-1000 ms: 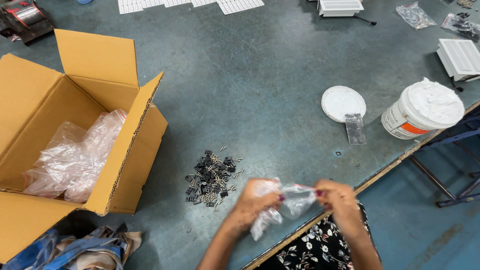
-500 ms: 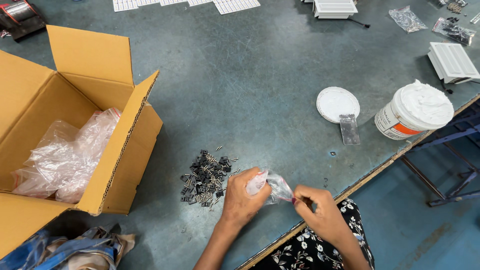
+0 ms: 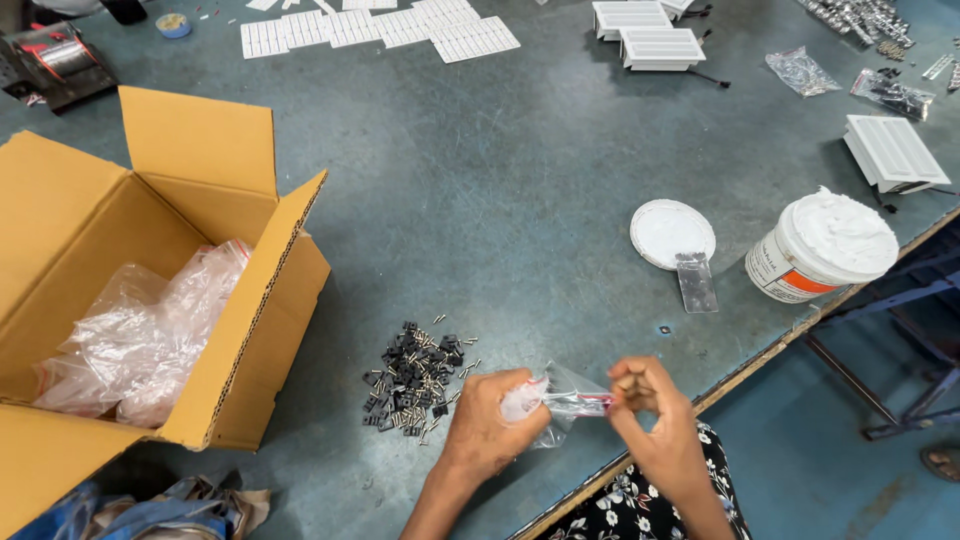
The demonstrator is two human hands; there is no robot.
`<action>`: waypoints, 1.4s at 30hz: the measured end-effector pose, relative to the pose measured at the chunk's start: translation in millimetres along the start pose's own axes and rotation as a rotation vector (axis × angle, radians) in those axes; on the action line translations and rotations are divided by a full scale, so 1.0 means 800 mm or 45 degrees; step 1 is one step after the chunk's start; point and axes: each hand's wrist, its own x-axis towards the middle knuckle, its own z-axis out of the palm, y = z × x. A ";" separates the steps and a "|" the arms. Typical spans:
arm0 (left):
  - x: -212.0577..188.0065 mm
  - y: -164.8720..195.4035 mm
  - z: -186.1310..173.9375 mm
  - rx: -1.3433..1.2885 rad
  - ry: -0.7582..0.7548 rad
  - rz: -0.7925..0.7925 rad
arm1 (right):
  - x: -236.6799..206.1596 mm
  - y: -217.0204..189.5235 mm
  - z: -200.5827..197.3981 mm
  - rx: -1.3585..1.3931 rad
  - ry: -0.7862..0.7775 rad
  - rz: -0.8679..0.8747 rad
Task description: The person assembles a white LED light fixture by inserting small components into slots. They then wipe the fixture with a cloth, pack small hardware into plastic bags, and sort screws and anchors on the table.
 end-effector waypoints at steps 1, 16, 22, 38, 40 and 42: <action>-0.001 -0.003 -0.003 -0.019 0.018 -0.005 | 0.006 0.002 -0.006 0.194 -0.183 -0.019; 0.003 -0.056 -0.003 -1.349 -0.153 -0.418 | 0.025 0.074 0.029 1.305 -0.521 0.827; 0.016 -0.064 -0.069 -0.836 -0.119 -0.528 | 0.059 0.098 0.017 1.131 -0.323 0.590; -0.009 -0.089 -0.137 -0.311 0.018 -0.400 | 0.113 0.009 0.110 0.670 -0.436 0.520; -0.011 -0.092 -0.137 -0.234 -0.022 -0.428 | 0.113 0.012 0.113 0.655 -0.504 0.482; -0.012 -0.095 -0.141 -0.043 -0.040 -0.495 | 0.114 0.012 0.115 0.631 -0.539 0.443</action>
